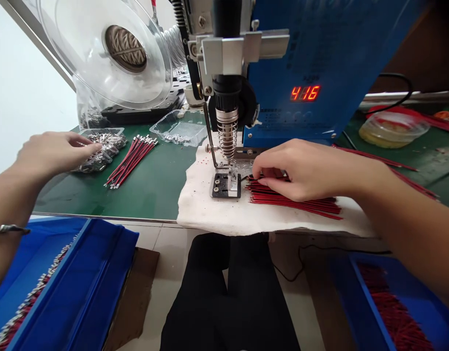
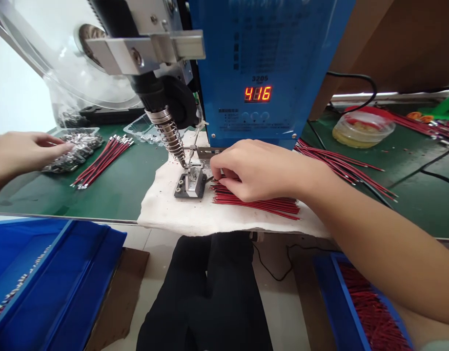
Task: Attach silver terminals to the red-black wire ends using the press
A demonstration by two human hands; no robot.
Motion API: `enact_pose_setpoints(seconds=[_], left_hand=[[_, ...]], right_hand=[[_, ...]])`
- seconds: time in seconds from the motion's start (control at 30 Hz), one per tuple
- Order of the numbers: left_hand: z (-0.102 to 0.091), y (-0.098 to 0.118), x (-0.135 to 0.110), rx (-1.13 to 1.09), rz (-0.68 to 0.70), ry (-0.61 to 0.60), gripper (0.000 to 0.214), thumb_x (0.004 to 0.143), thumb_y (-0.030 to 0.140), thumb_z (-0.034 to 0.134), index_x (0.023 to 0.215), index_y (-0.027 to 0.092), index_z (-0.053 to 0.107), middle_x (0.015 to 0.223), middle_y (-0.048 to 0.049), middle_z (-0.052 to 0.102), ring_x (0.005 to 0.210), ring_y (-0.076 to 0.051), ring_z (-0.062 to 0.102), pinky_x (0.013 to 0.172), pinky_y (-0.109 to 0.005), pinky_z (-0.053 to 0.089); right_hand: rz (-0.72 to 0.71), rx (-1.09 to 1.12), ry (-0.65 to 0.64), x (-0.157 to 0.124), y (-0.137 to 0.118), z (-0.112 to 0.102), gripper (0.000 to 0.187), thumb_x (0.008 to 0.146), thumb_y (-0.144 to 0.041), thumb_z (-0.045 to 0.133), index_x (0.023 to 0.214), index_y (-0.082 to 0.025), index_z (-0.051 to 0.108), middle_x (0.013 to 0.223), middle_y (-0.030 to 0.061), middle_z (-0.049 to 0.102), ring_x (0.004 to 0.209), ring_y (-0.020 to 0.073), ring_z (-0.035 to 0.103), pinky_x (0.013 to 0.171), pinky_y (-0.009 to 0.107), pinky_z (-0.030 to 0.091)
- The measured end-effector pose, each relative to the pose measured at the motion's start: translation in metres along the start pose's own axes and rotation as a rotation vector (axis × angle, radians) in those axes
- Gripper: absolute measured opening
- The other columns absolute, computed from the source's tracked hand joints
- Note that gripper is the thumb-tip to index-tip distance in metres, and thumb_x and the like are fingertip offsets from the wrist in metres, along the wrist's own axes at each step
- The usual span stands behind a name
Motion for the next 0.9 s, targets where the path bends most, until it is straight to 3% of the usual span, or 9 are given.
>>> enact_pose_setpoints(seconds=[0.1,0.17,0.23,0.33,0.43,0.63,0.73,0.9], left_hand=[[0.003,-0.009,0.005,-0.144,0.015,-0.027,0.08,0.083,0.086,0.069,0.127,0.02,0.076,0.074,-0.0017,0.067,0.1,-0.034,0.059,0.088,-0.038,0.036],[0.003,-0.007,0.005,-0.209,0.024,-0.023,0.059,0.083,0.075,0.075,0.111,0.023,0.074,0.07,0.0007,0.064,0.092,-0.028,0.056,0.086,-0.036,0.034],[0.003,-0.003,0.004,-0.248,0.007,-0.017,0.051,0.081,0.07,0.078,0.101,0.024,0.07,0.067,0.0012,0.063,0.09,-0.027,0.052,0.084,-0.036,0.032],[0.006,-0.002,0.004,-0.266,-0.05,0.011,0.05,0.078,0.068,0.082,0.095,0.024,0.066,0.064,0.0021,0.057,0.089,-0.025,0.047,0.083,-0.036,0.029],[0.01,-0.009,0.006,-0.227,-0.051,0.058,0.047,0.085,0.069,0.077,0.098,0.024,0.068,0.065,0.0017,0.057,0.088,-0.026,0.048,0.082,-0.036,0.028],[0.01,-0.018,0.01,-0.177,0.0,0.01,0.077,0.082,0.088,0.075,0.121,0.022,0.08,0.061,0.0013,0.06,0.098,-0.033,0.055,0.087,-0.037,0.035],[0.007,-0.016,0.005,-0.225,-0.044,0.003,0.07,0.08,0.087,0.08,0.111,0.024,0.077,0.06,0.0039,0.057,0.094,-0.029,0.054,0.087,-0.036,0.036],[0.005,-0.012,-0.008,-0.298,0.039,0.022,0.059,0.081,0.081,0.082,0.099,0.026,0.069,0.066,0.0037,0.06,0.092,-0.026,0.051,0.082,-0.034,0.031]], right_hand=[[-0.005,0.025,0.028,0.001,0.003,0.001,0.02,0.104,-0.024,0.06,0.099,-0.022,0.079,0.097,0.0044,0.083,0.079,0.0183,0.069,0.073,0.032,0.046],[0.009,0.022,0.041,0.001,0.004,0.002,0.022,0.106,-0.026,0.059,0.103,-0.022,0.08,0.102,0.0056,0.085,0.082,0.0195,0.071,0.076,0.034,0.049],[0.024,-0.004,0.047,0.001,0.004,0.002,0.024,0.106,-0.027,0.057,0.106,-0.023,0.081,0.107,0.0062,0.086,0.084,0.0206,0.073,0.078,0.035,0.05],[0.047,-0.067,0.06,0.002,0.003,0.002,0.027,0.108,-0.027,0.055,0.111,-0.023,0.081,0.111,0.0076,0.086,0.088,0.0222,0.073,0.081,0.037,0.05],[0.063,-0.063,0.079,0.003,0.001,0.003,0.028,0.11,-0.029,0.054,0.115,-0.022,0.08,0.112,0.0099,0.084,0.087,0.0232,0.072,0.081,0.038,0.051],[-0.016,0.06,0.168,0.006,-0.002,0.005,0.034,0.116,-0.036,0.048,0.116,-0.022,0.079,0.11,0.0113,0.083,0.096,0.0259,0.076,0.086,0.04,0.055],[-0.034,0.093,0.222,0.009,-0.005,0.01,0.03,0.116,-0.034,0.051,0.114,-0.023,0.079,0.11,0.0107,0.084,0.097,0.0254,0.077,0.089,0.04,0.056],[0.005,0.1,0.287,0.014,-0.009,0.02,0.027,0.114,-0.034,0.056,0.11,-0.022,0.08,0.099,0.0073,0.084,0.086,0.0227,0.075,0.083,0.036,0.054]])
Point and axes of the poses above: each hand's wrist, its own x-axis towards the middle knuckle, its own z-axis out of the palm, y = z × x, the point moved 1 cm from there along x, towards the middle knuckle
